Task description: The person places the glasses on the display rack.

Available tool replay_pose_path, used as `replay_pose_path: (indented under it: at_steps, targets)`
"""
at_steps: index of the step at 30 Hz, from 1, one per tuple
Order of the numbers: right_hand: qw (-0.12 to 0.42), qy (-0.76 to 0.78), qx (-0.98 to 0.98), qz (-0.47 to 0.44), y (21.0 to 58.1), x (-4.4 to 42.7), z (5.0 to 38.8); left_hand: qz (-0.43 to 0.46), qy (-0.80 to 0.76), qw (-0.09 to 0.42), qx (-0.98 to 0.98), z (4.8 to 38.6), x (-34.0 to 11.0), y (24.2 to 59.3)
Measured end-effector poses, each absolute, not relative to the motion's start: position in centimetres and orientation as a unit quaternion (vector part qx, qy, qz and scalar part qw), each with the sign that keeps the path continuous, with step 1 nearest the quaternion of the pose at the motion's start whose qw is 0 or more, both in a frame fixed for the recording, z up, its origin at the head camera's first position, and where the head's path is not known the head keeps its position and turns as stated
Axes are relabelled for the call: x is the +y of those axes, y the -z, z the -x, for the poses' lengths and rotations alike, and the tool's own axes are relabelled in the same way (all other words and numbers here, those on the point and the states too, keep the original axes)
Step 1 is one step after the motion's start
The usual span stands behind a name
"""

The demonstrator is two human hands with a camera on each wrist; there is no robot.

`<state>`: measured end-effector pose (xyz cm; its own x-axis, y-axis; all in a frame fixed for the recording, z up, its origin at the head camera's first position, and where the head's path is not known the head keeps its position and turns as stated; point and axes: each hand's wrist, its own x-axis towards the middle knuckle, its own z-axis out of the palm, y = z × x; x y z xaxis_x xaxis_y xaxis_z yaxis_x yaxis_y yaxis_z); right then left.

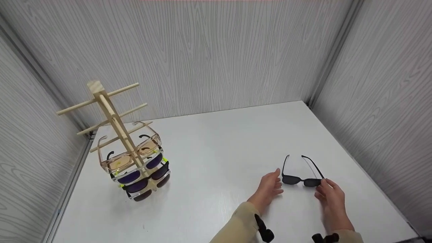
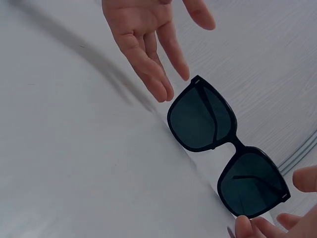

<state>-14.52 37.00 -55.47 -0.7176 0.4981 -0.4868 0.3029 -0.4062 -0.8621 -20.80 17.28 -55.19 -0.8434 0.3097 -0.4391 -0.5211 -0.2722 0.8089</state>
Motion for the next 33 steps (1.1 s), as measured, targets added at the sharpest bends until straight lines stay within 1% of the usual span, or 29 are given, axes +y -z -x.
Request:
replay_pose_path:
  at_steps: [5, 11, 18, 27, 33]
  targets:
    - [0.065, -0.748, -0.557, 0.355, 55.6, 37.1, 14.8, 0.1, -0.783, 0.274, 0.549, 20.8, 17.7, 55.2]
    - [0.039, -0.735, -0.578, 0.352, 55.4, 37.5, 14.8, 0.092, -0.764, 0.271, 0.579, 20.6, 18.1, 55.6]
    - [0.057, -0.739, -0.582, 0.334, 55.7, 37.5, 15.0, 0.075, -0.738, 0.242, 0.625, 20.3, 18.3, 55.6]
    - [0.07, -0.745, -0.563, 0.351, 55.4, 37.1, 14.5, 0.053, -0.717, 0.204, 0.665, 19.8, 18.3, 55.5]
    - [0.08, -0.766, -0.548, 0.326, 54.6, 36.5, 13.7, 0.023, -0.715, 0.18, 0.675, 19.4, 17.9, 55.2]
